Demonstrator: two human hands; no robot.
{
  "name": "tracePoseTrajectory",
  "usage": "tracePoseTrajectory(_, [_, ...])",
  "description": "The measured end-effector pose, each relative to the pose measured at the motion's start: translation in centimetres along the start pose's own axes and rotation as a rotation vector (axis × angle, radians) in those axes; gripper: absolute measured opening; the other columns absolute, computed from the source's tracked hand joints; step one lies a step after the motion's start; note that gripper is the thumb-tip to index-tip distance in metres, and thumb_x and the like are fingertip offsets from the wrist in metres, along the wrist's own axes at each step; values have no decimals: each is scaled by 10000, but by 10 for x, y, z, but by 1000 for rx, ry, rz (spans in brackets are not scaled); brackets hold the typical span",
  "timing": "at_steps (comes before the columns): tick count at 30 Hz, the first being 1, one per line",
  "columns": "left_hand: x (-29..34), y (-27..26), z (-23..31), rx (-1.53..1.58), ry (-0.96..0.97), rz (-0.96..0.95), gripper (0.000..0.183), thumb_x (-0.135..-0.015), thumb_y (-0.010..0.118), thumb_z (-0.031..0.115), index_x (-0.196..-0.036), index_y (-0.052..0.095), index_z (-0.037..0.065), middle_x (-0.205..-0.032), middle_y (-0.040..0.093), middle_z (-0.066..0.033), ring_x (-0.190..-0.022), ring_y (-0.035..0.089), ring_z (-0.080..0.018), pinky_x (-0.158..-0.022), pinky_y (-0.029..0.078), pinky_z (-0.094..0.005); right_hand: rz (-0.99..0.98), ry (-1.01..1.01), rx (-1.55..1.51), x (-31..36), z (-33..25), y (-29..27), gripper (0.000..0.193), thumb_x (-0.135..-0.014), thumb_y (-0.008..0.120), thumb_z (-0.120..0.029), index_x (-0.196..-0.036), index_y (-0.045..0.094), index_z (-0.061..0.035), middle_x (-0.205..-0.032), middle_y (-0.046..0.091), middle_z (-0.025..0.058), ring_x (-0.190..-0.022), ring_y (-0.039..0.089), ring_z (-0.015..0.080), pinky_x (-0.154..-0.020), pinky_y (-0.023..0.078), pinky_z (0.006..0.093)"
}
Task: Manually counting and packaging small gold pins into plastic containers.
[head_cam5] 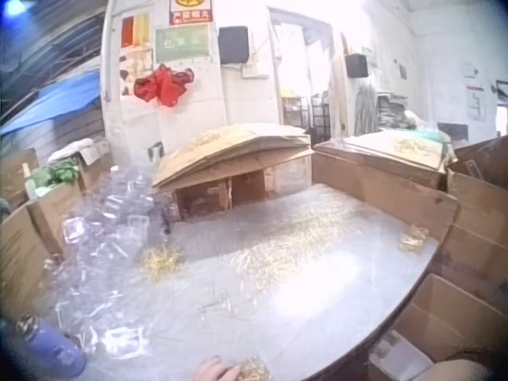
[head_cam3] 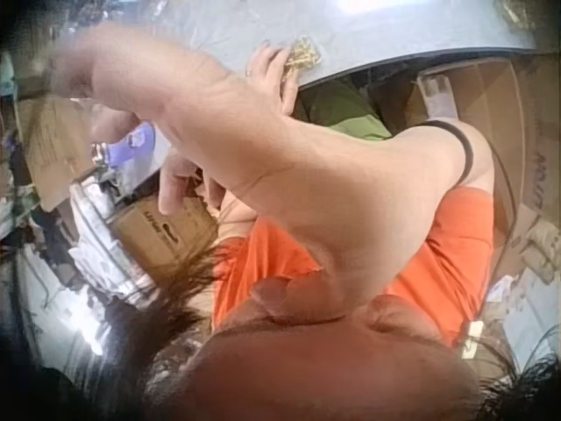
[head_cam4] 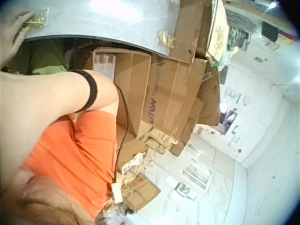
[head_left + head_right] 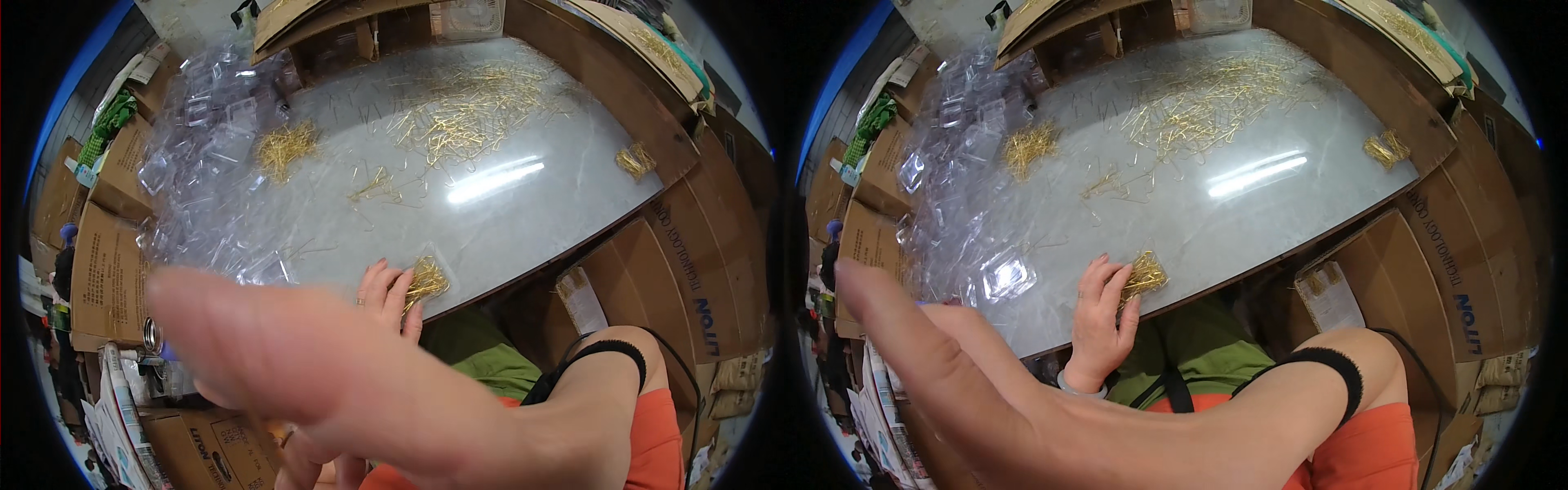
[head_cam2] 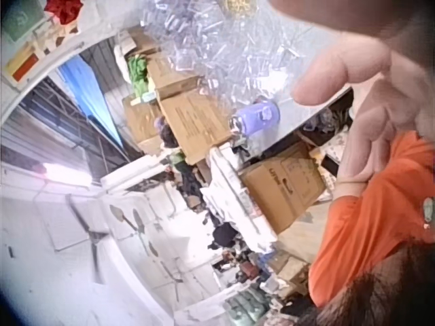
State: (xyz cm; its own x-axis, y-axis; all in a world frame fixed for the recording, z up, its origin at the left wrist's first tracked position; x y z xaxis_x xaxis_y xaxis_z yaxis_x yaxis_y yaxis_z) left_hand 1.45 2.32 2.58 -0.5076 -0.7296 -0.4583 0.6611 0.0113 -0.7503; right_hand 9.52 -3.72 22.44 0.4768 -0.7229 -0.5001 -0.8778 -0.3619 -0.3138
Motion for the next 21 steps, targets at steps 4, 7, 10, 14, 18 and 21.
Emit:
tracePoseTrajectory(4, [0, -4, 0, 12, -22, -7, 420, -899, 650, 86, -1306, 600, -2, -1312, 563, -180, -1334, 478, -435, -1104, 413, -499, 3, 21, -40, 0, 3, -2, 642, -947, 575, -212, -1507, 306, -46, -1357, 422, 210, -1099, 606, 323, -915, 526, 422])
tracePoseTrajectory(7, [2, -2, -1, 24, -50, 2, 414, -906, 645, 90, -1307, 599, -1, -1314, 562, -180, -1336, 477, -433, -1107, 412, -497, -4, 43, -76, -1, 7, -1, 643, -959, 566, -224, -1517, 294, -58, -1381, 408, 210, -1116, 602, 329, -933, 526, 432])
tracePoseTrajectory(10, [1, 3, -10, 13, 30, -7, 410, -911, 646, 90, -1307, 598, -2, -1319, 559, -179, -1342, 473, -430, -1112, 410, -497, 1, 65, -111, 2, 8, -7, 643, -971, 556, -237, -1528, 281, -70, -1404, 395, 211, -1134, 599, 336, -952, 526, 442])
tracePoseTrajectory(14, [2, 7, -7, 22, 35, 28, 412, -909, 655, 81, -1309, 597, -3, -1330, 552, -178, -1355, 462, -424, -1116, 408, -493, 25, 108, -252, 8, 8, -12, 644, -986, 544, -254, -1541, 265, -86, -1435, 377, 212, -1157, 594, 345, -977, 526, 455])
tracePoseTrajectory(18, [5, 5, -9, 8, 18, 23, 417, -918, 654, 99, -1318, 594, -2, -1350, 547, -178, -1362, 460, -423, -1121, 401, -504, 63, 205, -590, 16, 18, -18, 644, -1002, 532, -271, -1555, 248, -102, -1466, 359, 212, -1180, 589, 353, -1002, 526, 468])
tracePoseTrajectory(21, [2, -16, 2, 6, 48, -14, 412, -893, 676, 126, -1286, 613, 15, -1328, 555, -176, -1335, 482, -432, -1119, 408, -523, 173, 324, -917, 29, 33, -29, 645, -1013, 522, -283, -1566, 236, -114, -1489, 345, 213, -1198, 586, 360, -1020, 526, 478])
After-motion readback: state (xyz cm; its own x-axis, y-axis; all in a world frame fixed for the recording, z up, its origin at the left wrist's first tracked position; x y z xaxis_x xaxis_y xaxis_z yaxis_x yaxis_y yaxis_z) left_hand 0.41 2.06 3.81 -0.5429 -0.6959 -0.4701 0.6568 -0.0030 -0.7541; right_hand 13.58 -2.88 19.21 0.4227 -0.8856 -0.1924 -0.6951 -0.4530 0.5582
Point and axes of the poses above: each hand's wrist, its own x-axis away from the middle knuckle, its own y-axis out of the palm, z = x × y, the point moved 2 cm from there along -x, towards the middle knuckle
